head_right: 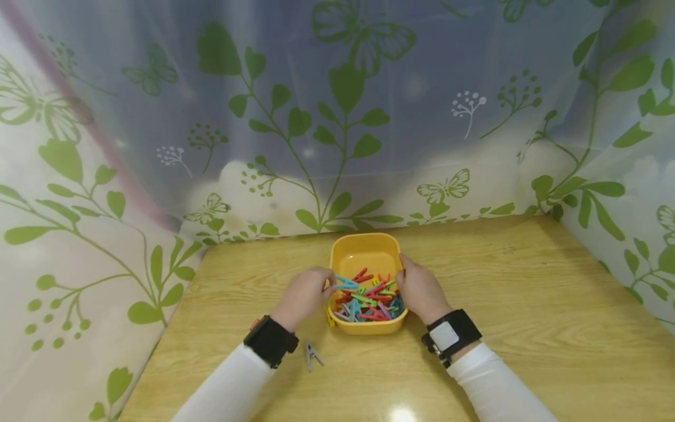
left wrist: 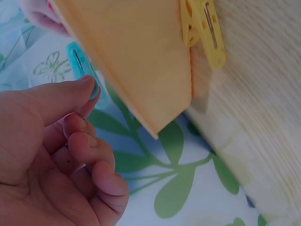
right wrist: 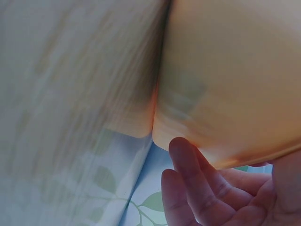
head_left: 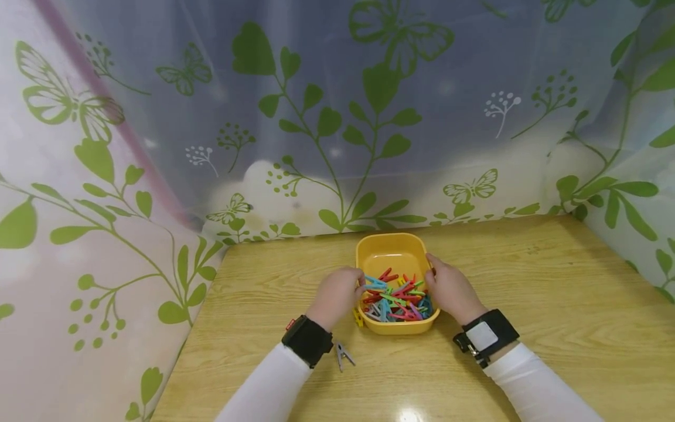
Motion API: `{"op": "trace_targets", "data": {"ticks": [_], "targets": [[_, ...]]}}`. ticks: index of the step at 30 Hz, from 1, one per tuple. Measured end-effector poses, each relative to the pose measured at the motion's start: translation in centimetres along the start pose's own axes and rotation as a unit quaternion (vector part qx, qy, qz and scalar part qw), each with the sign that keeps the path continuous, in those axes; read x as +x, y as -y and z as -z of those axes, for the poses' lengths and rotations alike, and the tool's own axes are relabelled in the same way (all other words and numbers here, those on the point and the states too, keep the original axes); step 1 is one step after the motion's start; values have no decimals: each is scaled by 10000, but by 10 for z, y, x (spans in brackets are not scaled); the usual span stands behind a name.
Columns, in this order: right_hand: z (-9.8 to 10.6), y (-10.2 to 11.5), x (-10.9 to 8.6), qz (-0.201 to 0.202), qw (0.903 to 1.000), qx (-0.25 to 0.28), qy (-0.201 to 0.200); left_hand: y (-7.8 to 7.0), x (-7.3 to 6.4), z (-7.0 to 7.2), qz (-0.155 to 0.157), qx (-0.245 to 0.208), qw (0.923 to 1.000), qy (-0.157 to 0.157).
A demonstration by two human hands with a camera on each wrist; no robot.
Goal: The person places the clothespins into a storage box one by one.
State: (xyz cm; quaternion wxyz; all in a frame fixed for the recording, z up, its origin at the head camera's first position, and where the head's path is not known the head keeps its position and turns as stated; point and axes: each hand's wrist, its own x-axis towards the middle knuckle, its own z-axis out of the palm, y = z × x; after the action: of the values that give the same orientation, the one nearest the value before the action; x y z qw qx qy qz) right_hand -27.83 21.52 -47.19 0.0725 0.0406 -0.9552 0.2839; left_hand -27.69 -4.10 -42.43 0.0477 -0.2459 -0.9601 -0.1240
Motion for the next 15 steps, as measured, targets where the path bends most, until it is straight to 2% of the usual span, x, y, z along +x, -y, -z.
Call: {"op": "trace_targets", "data": {"ticks": [9, 15], "targets": [[0, 1, 0, 63, 10000, 0, 26, -3, 3, -13, -18, -84, 9998, 205], [1, 1, -1, 98, 9999, 1, -37, -4, 2, -17, 17, -212, 9996, 179]]}}
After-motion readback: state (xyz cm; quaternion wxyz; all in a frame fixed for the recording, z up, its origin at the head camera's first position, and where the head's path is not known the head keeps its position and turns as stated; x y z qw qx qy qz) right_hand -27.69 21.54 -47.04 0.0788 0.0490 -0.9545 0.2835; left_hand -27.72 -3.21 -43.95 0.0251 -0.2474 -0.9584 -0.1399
